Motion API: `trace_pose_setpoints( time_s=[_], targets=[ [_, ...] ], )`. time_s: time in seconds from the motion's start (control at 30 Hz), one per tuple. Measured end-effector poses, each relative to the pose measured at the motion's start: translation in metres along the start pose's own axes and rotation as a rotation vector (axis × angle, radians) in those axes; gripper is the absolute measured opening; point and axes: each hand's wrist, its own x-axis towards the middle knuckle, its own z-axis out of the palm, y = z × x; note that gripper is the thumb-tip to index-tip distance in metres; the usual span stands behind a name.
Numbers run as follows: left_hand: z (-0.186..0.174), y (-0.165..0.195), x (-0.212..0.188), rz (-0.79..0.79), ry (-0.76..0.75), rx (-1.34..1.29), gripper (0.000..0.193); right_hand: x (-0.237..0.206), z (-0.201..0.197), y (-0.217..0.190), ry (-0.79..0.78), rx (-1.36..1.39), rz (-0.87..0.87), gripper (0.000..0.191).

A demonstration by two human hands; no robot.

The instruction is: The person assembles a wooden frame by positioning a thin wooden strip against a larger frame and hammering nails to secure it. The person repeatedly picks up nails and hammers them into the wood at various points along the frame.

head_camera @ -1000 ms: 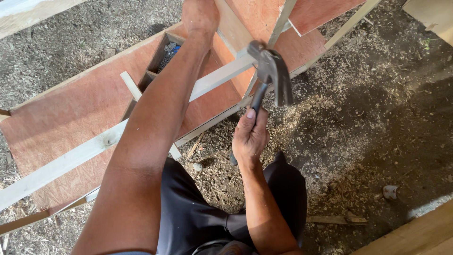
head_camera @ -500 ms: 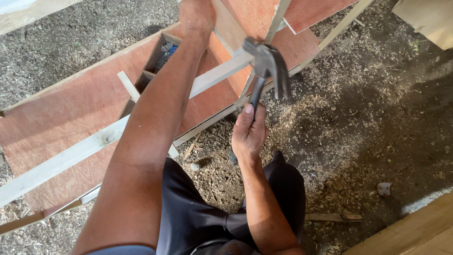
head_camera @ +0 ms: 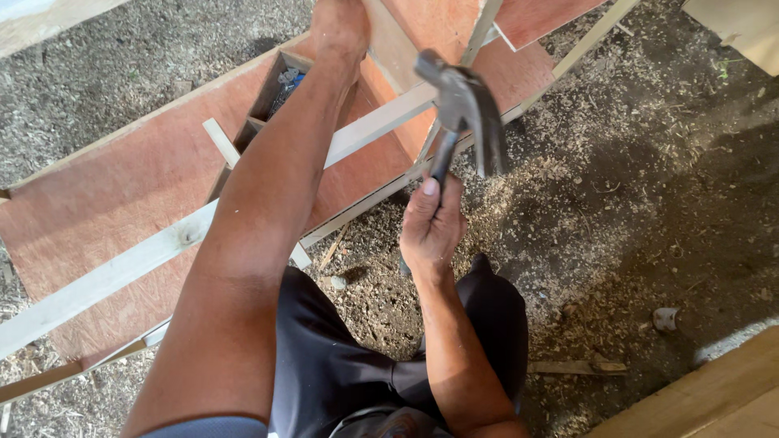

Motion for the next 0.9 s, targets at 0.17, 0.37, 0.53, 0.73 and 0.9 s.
trace_pose_setpoints(
  time_s=[0.17, 0.37, 0.53, 0.73, 0.9],
  targets=[
    [0.01, 0.006, 0.006, -0.595, 0.124, -1.451, 0.015, -0.015, -0.003, -0.001, 0.095, 0.431, 0.159, 0.025],
    [-0.005, 0.007, -0.008, -0.521, 0.074, -1.318, 0.015, -0.028, 0.004, 0.002, 0.129, 0.52, 0.048, 0.011],
    [-0.055, 0.004, -0.057, -0.38, -0.325, -1.725, 0.016, -0.033, 0.015, 0.006, 0.271, 0.402, 0.014, 0.011],
    [-0.085, 0.007, -0.089, -0.227, -0.573, -1.709, 0.018, -0.051, 0.024, 0.011, 0.292, 0.29, 0.134, 0.023],
    [-0.078, 0.008, -0.089, -0.192, -0.596, -1.8, 0.019, -0.055, 0.039, 0.021, 0.36, 0.391, 0.103, 0.023]
  ],
)
